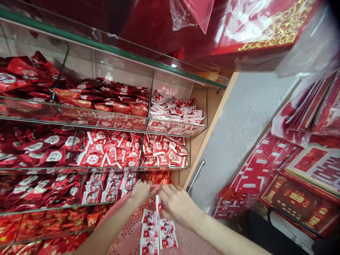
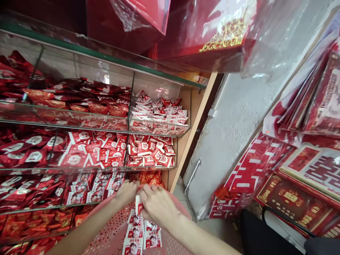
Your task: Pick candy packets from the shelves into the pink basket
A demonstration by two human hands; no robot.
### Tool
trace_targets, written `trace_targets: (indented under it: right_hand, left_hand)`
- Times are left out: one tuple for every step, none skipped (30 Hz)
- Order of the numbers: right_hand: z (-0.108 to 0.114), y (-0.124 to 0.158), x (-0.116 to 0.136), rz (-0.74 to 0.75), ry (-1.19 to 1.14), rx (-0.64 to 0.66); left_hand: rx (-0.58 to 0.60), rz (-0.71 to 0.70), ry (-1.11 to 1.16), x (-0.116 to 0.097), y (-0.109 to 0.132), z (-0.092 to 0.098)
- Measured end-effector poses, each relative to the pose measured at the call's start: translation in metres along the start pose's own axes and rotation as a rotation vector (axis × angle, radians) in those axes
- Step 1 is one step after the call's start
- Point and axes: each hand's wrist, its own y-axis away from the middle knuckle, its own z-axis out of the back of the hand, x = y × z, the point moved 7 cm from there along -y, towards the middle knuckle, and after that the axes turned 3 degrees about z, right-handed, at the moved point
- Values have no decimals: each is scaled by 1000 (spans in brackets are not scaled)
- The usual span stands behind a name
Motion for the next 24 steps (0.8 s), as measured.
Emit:
trace_targets:
  right_hand:
    - [-27,4,2,-30,-36,125]
    - [-54,8,3,-67,-70,246]
    - [-79,12,6,-93,-93,367]
    - [-102,15,8,-111,-108,471]
    - [-120,18,10,-125,-113,545]
    - [-135,19,11,-137,-114,595]
    - [-146,18,11,-147,-113,617]
    - [-154,17,11,-157,-113,620]
    - [-159,15,10,-167,-119,611]
    - [-162,13,10,-174,-132,597]
    - [-163,11,8,-183,-146,584]
    - [-162,10,6,-197,-161,576]
    - [-159,9,2,-218,-176,566]
    - [-154,9,-2,-244,-193,554]
    - [-147,10,-7,-277,-212,540]
    - [-138,12,-13,-314,-235,520]
    - [-128,16,-19,-354,-266,495]
    - [-117,23,-26,-394,-301,464]
    - [-106,31,-33,-434,-331,420]
    - [-95,42,-40,-478,-355,364]
    - [-86,57,-46,-523,-371,292]
    - [-79,74,-53,-571,-373,197]
    - [-76,95,-57,-634,-383,113]
    - [-77,118,-60,-699,-415,33]
  left_hand:
    - [-13,7,-9,0,0,1]
    - [-28,7,-29,0,0,2]
    - [-45,4,-53,0,0,3]
    - [-58,-1,-67,0,0,3]
    - [-67,-6,-75,0,0,3]
    - [-71,-8,-77,0,0,3]
    - [-75,-9,-76,0,0,3]
    - [-78,-11,-73,0,0,3]
    - [-80,-15,-70,0,0,2]
    - [-80,-18,-66,0,0,2]
    - [-78,-16,-62,0,0,2]
    - [-76,-13,-60,1,-1,1]
    - [-72,-10,-57,1,-1,1]
    - [-67,-7,-54,1,-1,0]
    - [-62,-7,-52,2,-2,0]
    - [-57,-9,-55,2,-2,-1]
    - [-53,-11,-61,1,-2,-1]
    - [-50,-12,-68,1,-2,-1]
    - [-48,-12,-74,1,-2,0]
    - [-45,-12,-75,1,-2,1]
    - [-43,-14,-72,2,-2,2]
    - [-41,-18,-64,2,-1,4]
    - [-36,-24,-53,2,-1,5]
    - [-29,-31,-43,2,0,6]
